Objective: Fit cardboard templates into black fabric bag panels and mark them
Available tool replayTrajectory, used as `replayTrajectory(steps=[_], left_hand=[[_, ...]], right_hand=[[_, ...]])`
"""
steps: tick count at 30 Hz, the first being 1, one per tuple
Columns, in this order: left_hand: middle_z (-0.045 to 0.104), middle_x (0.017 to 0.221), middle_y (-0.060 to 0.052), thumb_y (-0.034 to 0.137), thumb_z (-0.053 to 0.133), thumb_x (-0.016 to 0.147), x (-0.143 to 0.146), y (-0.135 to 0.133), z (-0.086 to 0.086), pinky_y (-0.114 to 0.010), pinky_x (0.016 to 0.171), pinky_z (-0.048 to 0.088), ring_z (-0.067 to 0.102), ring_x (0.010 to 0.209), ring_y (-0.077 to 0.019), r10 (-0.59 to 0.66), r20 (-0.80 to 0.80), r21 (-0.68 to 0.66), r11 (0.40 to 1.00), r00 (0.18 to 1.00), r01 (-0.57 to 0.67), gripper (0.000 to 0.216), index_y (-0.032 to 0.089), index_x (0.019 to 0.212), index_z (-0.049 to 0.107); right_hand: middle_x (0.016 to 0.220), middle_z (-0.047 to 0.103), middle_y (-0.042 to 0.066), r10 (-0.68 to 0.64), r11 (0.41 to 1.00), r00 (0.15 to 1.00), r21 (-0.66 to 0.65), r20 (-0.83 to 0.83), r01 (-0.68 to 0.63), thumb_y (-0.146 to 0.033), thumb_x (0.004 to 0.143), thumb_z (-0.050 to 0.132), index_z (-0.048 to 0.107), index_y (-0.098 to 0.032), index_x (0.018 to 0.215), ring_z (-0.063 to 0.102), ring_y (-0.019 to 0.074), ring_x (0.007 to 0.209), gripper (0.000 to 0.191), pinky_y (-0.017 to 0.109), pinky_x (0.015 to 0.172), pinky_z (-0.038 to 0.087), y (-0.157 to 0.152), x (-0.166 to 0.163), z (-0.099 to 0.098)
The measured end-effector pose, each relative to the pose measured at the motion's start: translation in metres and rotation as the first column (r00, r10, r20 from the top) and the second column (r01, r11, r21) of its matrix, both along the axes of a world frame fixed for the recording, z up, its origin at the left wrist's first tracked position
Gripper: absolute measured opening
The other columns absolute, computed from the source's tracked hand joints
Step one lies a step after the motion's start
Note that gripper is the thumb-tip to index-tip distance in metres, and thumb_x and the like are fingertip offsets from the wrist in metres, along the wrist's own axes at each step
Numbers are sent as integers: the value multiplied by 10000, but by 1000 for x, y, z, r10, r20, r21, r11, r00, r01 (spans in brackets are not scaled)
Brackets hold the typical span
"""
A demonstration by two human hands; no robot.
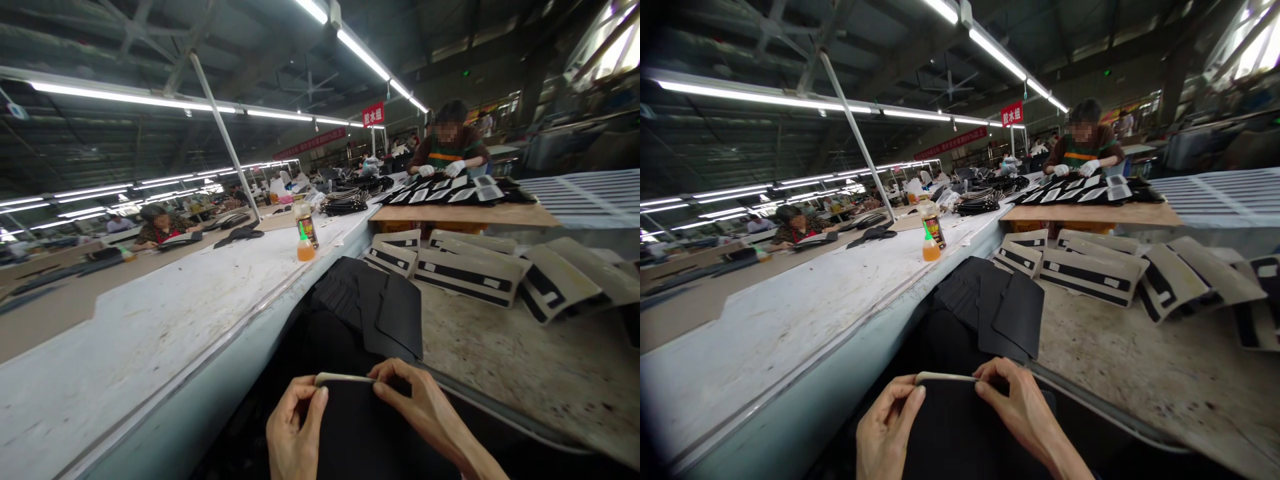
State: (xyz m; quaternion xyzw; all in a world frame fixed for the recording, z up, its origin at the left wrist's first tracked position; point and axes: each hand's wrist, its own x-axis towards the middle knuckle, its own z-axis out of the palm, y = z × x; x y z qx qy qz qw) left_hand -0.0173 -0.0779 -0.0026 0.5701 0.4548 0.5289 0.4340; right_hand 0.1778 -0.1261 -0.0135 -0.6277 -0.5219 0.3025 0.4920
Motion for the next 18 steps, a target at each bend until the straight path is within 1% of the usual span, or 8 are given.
replayTrajectory(steps=[4,8,14,18], left_hand=[[735,861,-53,463,743,779,0,0,-2,-238,704,526,674,798,-200,-3,15,12,1000,1000,3,304,198,645,678],[725,841,-35,440,746,786,0,-1,-4,-221,701,522,672,775,-181,-7,37,11,1000,999,7,289,204,638,672],[741,872,-30,408,751,780,-2,0,-8,-214,718,530,689,797,-180,18,35,2,1000,999,-18,250,207,645,688],[746,881,-21,363,764,768,-3,2,-13,-219,722,523,693,790,-176,45,2,35,998,999,-45,204,216,642,699]], right_hand=[[923,786,42,10,1000,1000,4,-3,-10,-358,821,643,597,-228,676,722,252,882,201,352,832,502,0,-1,5],[894,782,41,9,1000,1000,2,-2,-9,-371,812,648,600,-226,662,722,253,850,214,352,821,506,-1,-1,7],[883,775,43,8,1000,1000,-5,1,-8,-387,811,648,600,-223,655,715,256,854,231,354,821,497,0,0,4],[884,767,37,3,1000,1000,-16,-1,-3,-398,819,658,605,-221,659,711,251,846,245,341,800,500,-1,1,-1]])
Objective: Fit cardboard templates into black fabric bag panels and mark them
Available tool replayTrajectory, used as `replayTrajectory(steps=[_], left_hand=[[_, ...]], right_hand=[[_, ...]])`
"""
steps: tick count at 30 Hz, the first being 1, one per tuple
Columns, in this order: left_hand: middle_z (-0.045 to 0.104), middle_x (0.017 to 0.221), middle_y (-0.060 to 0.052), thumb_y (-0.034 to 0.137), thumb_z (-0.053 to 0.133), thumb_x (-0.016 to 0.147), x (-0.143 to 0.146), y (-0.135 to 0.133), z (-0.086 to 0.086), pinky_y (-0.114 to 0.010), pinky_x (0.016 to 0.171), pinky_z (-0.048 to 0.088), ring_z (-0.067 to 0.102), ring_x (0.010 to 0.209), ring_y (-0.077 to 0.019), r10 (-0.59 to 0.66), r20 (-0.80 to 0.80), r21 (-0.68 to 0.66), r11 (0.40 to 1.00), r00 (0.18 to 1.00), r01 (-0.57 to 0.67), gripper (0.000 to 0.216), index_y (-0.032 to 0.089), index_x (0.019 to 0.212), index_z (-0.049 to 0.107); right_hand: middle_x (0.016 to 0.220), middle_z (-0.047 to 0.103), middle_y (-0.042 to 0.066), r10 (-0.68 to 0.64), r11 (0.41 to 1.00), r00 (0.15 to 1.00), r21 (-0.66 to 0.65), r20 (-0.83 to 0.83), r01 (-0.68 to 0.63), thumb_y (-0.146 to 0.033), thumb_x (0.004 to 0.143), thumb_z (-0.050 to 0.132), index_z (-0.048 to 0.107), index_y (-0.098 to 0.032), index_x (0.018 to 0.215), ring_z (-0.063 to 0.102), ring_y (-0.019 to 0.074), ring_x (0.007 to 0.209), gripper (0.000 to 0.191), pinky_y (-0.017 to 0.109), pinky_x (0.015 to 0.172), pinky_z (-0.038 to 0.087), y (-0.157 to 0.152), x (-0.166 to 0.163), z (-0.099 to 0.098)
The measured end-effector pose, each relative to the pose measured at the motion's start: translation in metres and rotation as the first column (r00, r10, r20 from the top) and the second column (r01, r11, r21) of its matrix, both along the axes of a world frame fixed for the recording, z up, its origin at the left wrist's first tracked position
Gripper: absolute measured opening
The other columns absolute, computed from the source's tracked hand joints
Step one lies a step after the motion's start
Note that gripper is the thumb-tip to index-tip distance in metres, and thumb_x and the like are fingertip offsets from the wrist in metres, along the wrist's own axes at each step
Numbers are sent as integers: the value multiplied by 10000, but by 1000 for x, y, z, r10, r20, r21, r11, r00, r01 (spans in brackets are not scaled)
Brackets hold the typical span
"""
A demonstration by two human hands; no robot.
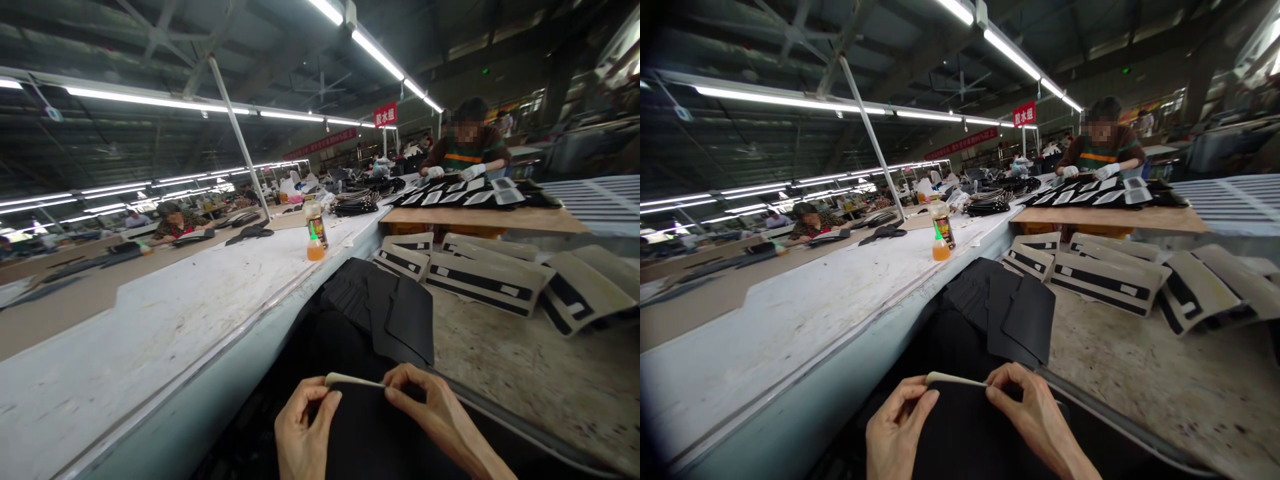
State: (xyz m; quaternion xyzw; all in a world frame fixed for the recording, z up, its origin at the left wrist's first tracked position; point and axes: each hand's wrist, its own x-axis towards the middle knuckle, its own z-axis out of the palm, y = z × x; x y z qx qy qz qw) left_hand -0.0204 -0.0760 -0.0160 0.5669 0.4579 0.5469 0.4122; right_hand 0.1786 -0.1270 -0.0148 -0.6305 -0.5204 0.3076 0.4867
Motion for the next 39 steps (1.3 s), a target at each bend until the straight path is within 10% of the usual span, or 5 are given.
replayTrajectory(steps=[9,39], left_hand=[[723,848,-32,266,720,811,3,-1,-5,-291,778,489,674,827,-200,76,-82,218,974,994,-57,181,227,649,647],[669,828,-27,324,658,874,4,-1,-7,-263,659,453,613,716,-159,42,90,67,997,995,-48,251,201,674,568]], right_hand=[[911,766,49,10,1000,1000,3,-9,-10,-469,823,678,628,-223,666,706,267,896,296,335,822,504,4,5,-17],[941,779,58,-1,998,999,-60,32,3,-623,753,722,697,-235,640,718,292,935,404,315,874,536,7,13,-36]])
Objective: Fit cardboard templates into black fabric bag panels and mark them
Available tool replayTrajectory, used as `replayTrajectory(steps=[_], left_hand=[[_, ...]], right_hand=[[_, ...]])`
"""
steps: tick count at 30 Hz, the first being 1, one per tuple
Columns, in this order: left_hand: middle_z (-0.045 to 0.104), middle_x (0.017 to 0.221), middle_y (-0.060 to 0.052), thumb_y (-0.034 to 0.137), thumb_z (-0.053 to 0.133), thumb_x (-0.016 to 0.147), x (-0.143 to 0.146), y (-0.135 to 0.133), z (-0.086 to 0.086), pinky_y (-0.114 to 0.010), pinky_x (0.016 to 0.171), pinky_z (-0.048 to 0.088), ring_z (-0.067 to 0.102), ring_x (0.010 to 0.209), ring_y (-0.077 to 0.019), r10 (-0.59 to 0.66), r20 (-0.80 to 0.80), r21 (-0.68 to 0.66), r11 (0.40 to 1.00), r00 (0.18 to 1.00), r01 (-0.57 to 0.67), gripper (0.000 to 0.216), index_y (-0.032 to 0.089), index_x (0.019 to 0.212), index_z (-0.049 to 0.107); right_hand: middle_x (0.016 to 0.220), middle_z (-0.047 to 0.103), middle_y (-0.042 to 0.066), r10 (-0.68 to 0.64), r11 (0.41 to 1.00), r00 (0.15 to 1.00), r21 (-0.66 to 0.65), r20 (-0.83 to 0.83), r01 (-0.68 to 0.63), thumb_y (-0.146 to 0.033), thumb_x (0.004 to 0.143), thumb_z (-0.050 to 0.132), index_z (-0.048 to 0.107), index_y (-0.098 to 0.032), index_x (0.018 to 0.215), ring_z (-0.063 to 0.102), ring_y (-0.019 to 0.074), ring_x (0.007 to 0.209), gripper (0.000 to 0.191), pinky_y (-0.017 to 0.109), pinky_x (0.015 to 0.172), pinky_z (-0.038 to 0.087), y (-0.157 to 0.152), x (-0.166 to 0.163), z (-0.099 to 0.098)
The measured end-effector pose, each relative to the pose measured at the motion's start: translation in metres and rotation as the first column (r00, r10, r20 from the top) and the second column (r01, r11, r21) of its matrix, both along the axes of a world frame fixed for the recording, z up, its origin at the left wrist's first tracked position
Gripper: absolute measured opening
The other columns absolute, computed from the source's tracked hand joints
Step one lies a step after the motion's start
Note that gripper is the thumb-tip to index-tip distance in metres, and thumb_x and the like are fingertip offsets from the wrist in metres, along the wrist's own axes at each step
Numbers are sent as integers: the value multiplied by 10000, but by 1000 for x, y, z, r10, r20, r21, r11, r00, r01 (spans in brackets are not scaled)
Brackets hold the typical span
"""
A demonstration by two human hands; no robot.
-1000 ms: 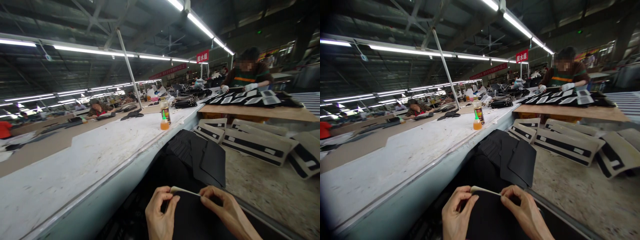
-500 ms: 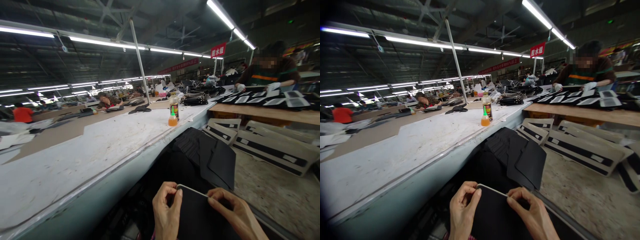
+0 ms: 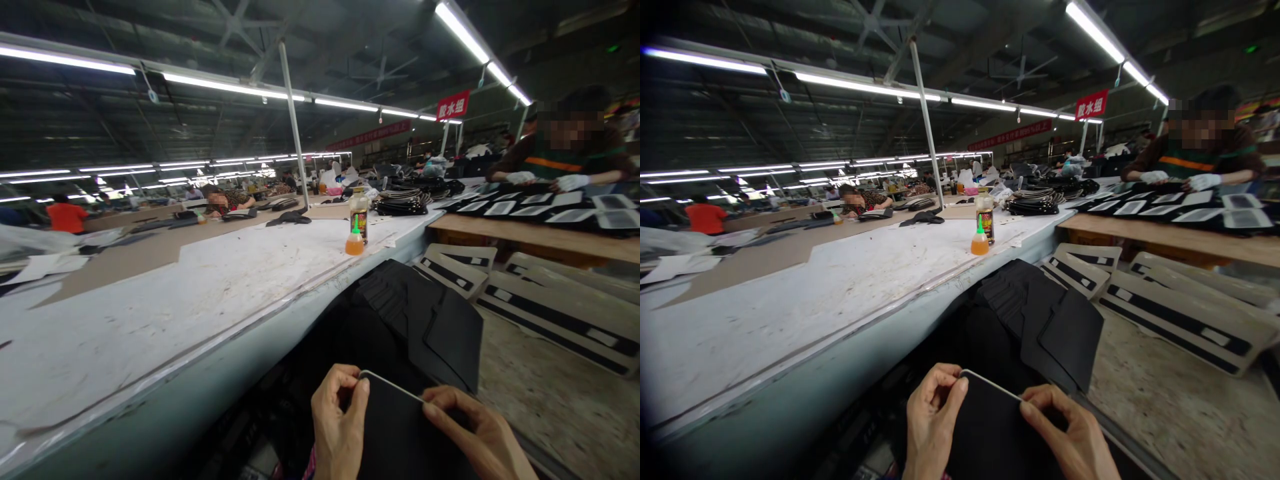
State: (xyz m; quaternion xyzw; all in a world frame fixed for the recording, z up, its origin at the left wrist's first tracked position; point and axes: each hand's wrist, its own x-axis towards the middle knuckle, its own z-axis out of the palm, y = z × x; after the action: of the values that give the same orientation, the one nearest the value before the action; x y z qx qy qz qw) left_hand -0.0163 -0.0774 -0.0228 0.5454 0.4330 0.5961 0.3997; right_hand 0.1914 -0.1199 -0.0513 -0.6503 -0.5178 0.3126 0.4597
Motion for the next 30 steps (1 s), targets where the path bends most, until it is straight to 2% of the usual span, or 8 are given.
replayTrajectory(steps=[4,11,14,24,30], left_hand=[[664,814,-20,333,660,873,1,0,0,-256,656,454,610,711,-155,9,1,11,1000,1000,-9,254,202,676,567],[651,786,-9,342,644,882,1,1,2,-268,675,451,593,704,-157,52,-37,41,998,998,-50,277,211,663,535],[658,790,-12,340,650,874,0,2,1,-277,699,455,592,722,-166,63,-61,41,997,996,-60,275,215,662,527],[649,810,-8,336,719,834,-9,12,1,-259,663,473,597,710,-157,-59,-40,-140,989,997,53,249,196,693,568],[625,767,20,345,767,780,-5,11,5,-229,661,474,585,688,-129,-45,47,-152,987,998,52,294,194,690,532]], right_hand=[[952,782,58,-4,1000,1000,-12,-1,4,-625,735,731,703,-236,638,717,295,954,402,308,876,536,0,0,1],[917,776,31,-91,996,995,18,-48,92,-576,744,720,691,-241,622,712,264,909,358,292,844,508,-6,-17,18],[908,777,43,-70,997,997,28,-40,71,-575,749,718,685,-234,626,713,268,893,364,303,827,512,-7,-19,21],[910,773,62,-4,998,999,55,-44,7,-543,804,712,670,-220,663,719,277,901,356,349,854,522,-7,-16,22],[898,760,41,13,997,999,71,-53,-9,-507,836,699,650,-220,670,710,256,885,336,332,843,505,-8,-17,26]])
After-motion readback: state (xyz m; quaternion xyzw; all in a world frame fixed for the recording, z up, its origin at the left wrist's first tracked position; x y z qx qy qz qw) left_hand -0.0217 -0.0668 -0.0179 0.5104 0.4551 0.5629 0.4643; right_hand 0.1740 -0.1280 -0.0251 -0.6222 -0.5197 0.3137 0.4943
